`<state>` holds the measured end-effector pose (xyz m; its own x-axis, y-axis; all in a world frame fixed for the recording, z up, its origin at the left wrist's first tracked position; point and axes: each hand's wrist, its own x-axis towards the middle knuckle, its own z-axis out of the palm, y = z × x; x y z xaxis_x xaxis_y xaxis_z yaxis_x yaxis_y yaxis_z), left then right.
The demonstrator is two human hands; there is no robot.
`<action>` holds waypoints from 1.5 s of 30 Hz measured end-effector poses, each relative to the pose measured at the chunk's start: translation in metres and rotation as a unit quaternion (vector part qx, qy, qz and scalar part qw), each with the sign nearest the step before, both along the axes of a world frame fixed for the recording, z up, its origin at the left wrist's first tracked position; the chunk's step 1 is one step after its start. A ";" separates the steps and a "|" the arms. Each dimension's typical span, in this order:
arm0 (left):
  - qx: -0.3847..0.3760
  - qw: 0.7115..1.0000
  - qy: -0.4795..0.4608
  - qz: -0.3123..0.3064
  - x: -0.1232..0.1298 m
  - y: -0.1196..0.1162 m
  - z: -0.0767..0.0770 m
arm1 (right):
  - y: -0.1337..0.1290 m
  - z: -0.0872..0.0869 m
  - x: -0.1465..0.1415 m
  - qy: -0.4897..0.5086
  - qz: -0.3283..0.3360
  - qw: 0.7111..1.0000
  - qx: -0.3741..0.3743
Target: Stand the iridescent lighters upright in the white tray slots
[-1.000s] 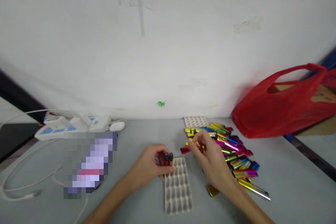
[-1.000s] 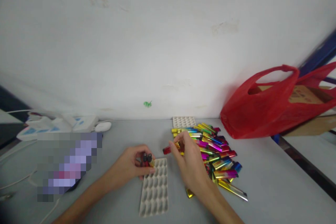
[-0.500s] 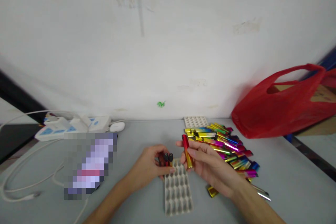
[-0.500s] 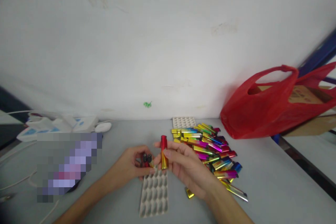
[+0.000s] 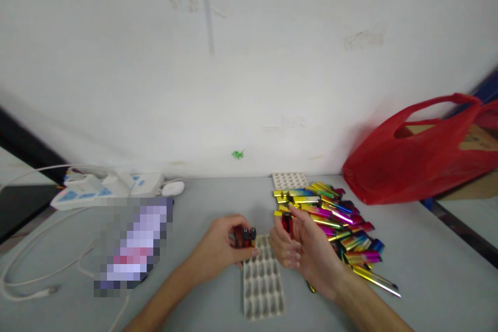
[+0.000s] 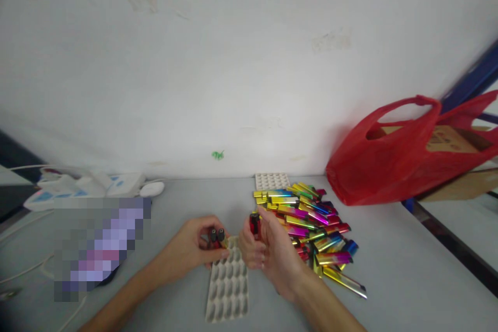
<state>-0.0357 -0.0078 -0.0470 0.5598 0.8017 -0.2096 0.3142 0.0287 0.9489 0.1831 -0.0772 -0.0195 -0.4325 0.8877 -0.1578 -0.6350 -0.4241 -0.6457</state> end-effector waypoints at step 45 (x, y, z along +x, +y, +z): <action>0.062 0.998 0.013 -0.013 0.000 0.000 0.000 | -0.008 -0.007 -0.016 -0.150 -0.050 0.987 -0.020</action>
